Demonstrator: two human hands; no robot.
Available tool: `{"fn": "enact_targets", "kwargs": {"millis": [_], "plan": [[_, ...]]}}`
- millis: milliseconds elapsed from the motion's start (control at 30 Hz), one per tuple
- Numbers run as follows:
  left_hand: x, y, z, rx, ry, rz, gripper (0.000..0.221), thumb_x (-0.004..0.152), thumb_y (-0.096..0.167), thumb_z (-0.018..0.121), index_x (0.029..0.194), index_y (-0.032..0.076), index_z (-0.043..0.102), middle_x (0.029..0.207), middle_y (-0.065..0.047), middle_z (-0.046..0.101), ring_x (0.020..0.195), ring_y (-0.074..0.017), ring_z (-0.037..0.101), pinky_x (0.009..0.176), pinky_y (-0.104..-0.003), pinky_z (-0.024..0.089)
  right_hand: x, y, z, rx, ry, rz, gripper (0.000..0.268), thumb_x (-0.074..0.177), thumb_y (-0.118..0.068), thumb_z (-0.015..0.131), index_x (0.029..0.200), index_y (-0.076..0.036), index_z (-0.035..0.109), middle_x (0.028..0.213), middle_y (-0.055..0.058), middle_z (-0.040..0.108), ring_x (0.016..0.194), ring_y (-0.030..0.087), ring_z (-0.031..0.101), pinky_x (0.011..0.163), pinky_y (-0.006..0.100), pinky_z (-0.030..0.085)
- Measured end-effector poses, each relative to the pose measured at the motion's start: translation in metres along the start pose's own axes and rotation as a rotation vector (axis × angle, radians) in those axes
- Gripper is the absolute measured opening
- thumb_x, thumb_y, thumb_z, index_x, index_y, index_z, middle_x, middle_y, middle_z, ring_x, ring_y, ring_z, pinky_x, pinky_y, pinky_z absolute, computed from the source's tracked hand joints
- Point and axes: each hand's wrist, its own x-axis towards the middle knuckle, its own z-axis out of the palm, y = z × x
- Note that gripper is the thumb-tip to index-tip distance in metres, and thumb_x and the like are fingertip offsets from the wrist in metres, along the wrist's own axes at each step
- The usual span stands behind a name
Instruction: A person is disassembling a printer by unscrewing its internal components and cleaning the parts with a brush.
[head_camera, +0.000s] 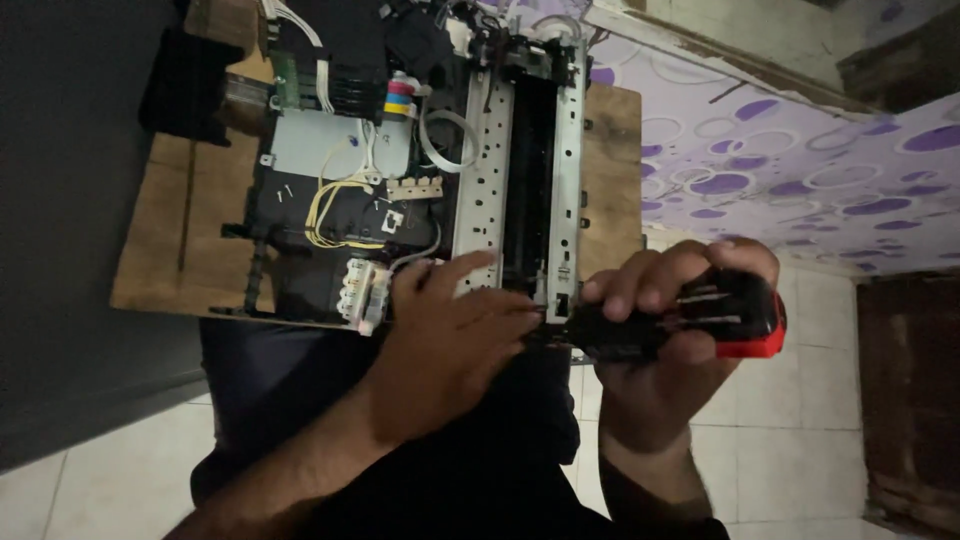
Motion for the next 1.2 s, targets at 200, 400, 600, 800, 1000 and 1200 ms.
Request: {"fn": "enact_targets", "kwargs": {"millis": [200, 400, 600, 800, 1000, 1200], "plan": [[0.023, 0.010, -0.003, -0.268, -0.143, -0.016, 0.037, 0.086, 0.018, 0.070, 0.123, 0.010, 0.069, 0.110, -0.008, 0.070, 0.112, -0.0256, 0.057, 0.094, -0.043, 0.032, 0.010, -0.004, -0.007, -0.025, -0.078, -0.063, 0.057, 0.096, -0.039, 0.086, 0.134, -0.017, 0.050, 0.092, 0.002, 0.059, 0.078, 0.017, 0.063, 0.080, 0.038, 0.064], [0.041, 0.013, 0.020, -0.338, -0.101, -0.017, 0.023, 0.081, 0.021, 0.079, 0.099, 0.015, 0.066, 0.100, -0.001, 0.063, 0.100, -0.0231, 0.054, 0.088, -0.041, 0.032, 0.018, -0.014, -0.015, -0.056, -0.063, -0.064, 0.061, 0.092, -0.049, 0.089, 0.129, -0.019, 0.051, 0.084, -0.002, 0.058, 0.074, 0.013, 0.064, 0.072, 0.034, 0.063], [0.058, 0.016, 0.020, -0.289, -0.117, 0.009, 0.019, 0.080, 0.017, 0.076, 0.097, 0.014, 0.068, 0.093, 0.000, 0.064, 0.093, -0.0215, 0.058, 0.086, -0.040, 0.032, 0.030, -0.019, -0.038, -0.236, -0.100, -0.180, 0.055, 0.086, -0.034, 0.085, 0.127, -0.016, 0.052, 0.083, 0.000, 0.059, 0.072, 0.014, 0.063, 0.067, 0.030, 0.061], [0.069, 0.005, 0.038, -0.281, -0.267, 0.005, 0.019, 0.084, 0.016, 0.072, 0.101, 0.013, 0.063, 0.096, -0.003, 0.062, 0.092, -0.0228, 0.057, 0.092, -0.041, 0.033, 0.025, -0.023, -0.028, -0.418, 0.042, -0.052, 0.071, 0.074, -0.041, 0.088, 0.125, -0.017, 0.046, 0.091, 0.000, 0.060, 0.083, 0.014, 0.064, 0.078, 0.031, 0.059], [0.091, 0.016, 0.042, -0.239, -0.177, 0.091, 0.019, 0.091, 0.018, 0.067, 0.106, 0.009, 0.061, 0.091, -0.006, 0.056, 0.084, -0.0274, 0.050, 0.081, -0.045, 0.031, 0.027, -0.011, -0.044, -0.125, -0.042, 0.118, 0.064, 0.077, 0.010, 0.069, 0.132, -0.015, 0.051, 0.099, 0.007, 0.062, 0.094, 0.021, 0.067, 0.094, 0.037, 0.059], [0.095, 0.015, 0.042, -0.020, -0.256, -0.008, 0.045, 0.072, 0.024, 0.080, 0.115, 0.016, 0.068, 0.108, -0.001, 0.069, 0.117, -0.0243, 0.055, 0.104, -0.056, 0.026, 0.031, 0.004, -0.075, -0.039, -0.022, 0.144, 0.051, 0.094, -0.008, 0.077, 0.134, -0.019, 0.048, 0.108, 0.008, 0.058, 0.084, 0.016, 0.058, 0.093, 0.039, 0.062]]}}
